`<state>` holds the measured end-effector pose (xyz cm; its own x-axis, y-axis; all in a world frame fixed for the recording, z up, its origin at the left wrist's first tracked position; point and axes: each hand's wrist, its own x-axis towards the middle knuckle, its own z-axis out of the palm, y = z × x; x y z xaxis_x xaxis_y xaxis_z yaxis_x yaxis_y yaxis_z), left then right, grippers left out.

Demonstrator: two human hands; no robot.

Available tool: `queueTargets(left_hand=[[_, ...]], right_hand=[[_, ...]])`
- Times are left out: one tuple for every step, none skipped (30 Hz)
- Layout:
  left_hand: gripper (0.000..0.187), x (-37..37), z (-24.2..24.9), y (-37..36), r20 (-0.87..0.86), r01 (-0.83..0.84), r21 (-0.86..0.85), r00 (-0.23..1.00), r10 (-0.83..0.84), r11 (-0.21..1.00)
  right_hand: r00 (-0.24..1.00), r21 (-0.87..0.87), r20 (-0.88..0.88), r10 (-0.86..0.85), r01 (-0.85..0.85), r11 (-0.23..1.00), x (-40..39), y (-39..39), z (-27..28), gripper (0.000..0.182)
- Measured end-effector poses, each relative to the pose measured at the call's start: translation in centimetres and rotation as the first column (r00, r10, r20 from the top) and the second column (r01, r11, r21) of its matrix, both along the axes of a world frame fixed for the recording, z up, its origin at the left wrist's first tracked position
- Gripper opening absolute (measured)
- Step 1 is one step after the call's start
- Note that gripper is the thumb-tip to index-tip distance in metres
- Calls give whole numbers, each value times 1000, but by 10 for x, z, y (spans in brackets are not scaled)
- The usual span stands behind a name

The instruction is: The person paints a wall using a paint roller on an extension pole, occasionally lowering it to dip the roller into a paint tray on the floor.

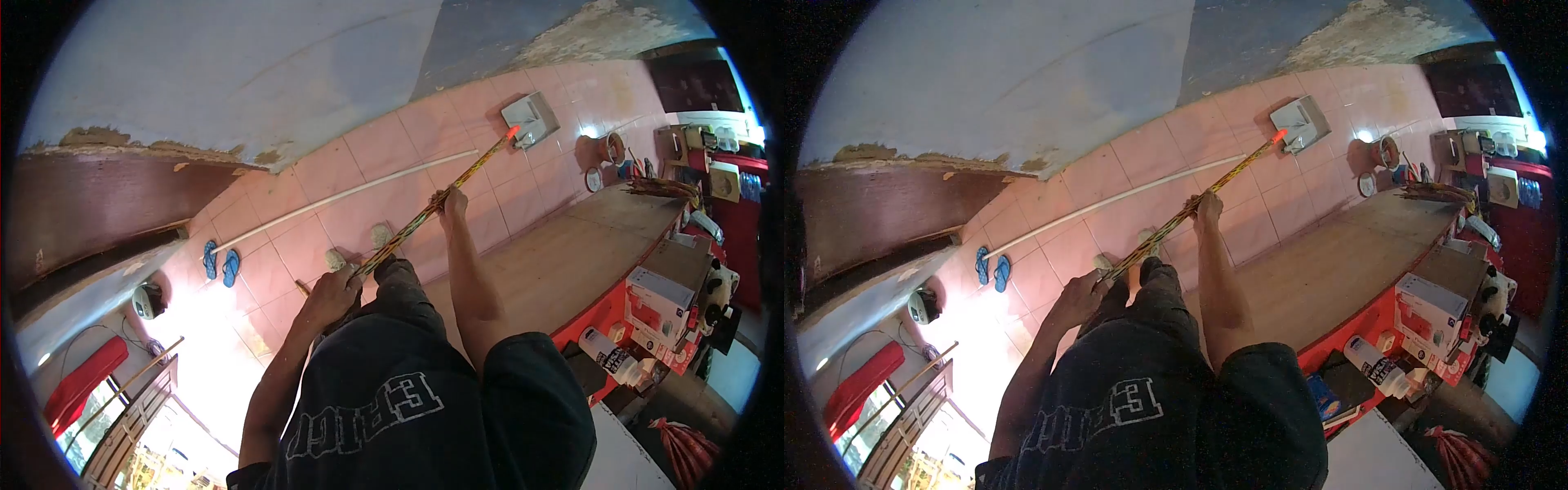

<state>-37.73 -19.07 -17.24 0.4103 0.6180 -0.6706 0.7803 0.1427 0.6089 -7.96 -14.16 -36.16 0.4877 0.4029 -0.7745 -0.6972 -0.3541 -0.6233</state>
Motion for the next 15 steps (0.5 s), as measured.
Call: queueTargets(left_hand=[[36,4,-1,1,-2,5,0,1000,-5,1000],[35,7,-1,3,6,-2,-10,1000,2,1000],[34,10,-2,3,15,-9,-20,1000,10,1000],[34,11,-2,2,13,-5,-22,1000,6,1000],[34,10,-1,1,-2,-7,-21,1000,7,1000],[33,9,-1,0,-15,-9,-20,1000,9,1000],[33,5,-3,-4,-14,-7,-18,1000,6,1000],[34,-1,-7,-8,1,-33,-41,999,33,999],[36,-9,-11,-13,15,-57,-65,998,58,996],[36,-16,-5,-15,15,-52,-64,998,53,997],[37,-22,5,-16,-28,-69,-135,997,65,988],[38,-28,11,-17,-71,-89,-204,995,76,975],[38,-39,10,-24,-71,-88,-203,995,75,975],[37,-50,9,-30,-58,-118,-181,992,109,976],[37,-57,6,-35,-45,-149,-157,989,144,976]], right_hand=[[1000,2,-12,-15,15,1000,4,2,-1,24],[999,3,-24,-30,30,1000,8,3,-2,23],[999,2,-26,-35,35,999,11,2,-2,23],[1000,-5,-11,2,-2,1000,12,1,-4,24],[999,-11,5,40,-40,999,14,0,-6,25],[999,-11,5,37,-37,999,13,-2,-8,25],[998,-35,-6,69,-69,997,10,-5,-10,26],[995,-58,-18,100,-101,993,8,-8,-14,28],[995,-57,-18,96,-97,994,3,-13,-18,28],[990,-46,-30,138,-139,989,-2,-20,-26,28],[983,-35,-41,181,-183,983,-9,-25,-24,29],[983,-34,-40,179,-181,983,-16,-30,-23,29],[979,-39,-63,194,-196,980,-26,-33,-13,28],[974,-44,-87,208,-213,976,-34,-39,-10,28],[973,-8,-115,200,-202,979,-39,-43,-6,28]])
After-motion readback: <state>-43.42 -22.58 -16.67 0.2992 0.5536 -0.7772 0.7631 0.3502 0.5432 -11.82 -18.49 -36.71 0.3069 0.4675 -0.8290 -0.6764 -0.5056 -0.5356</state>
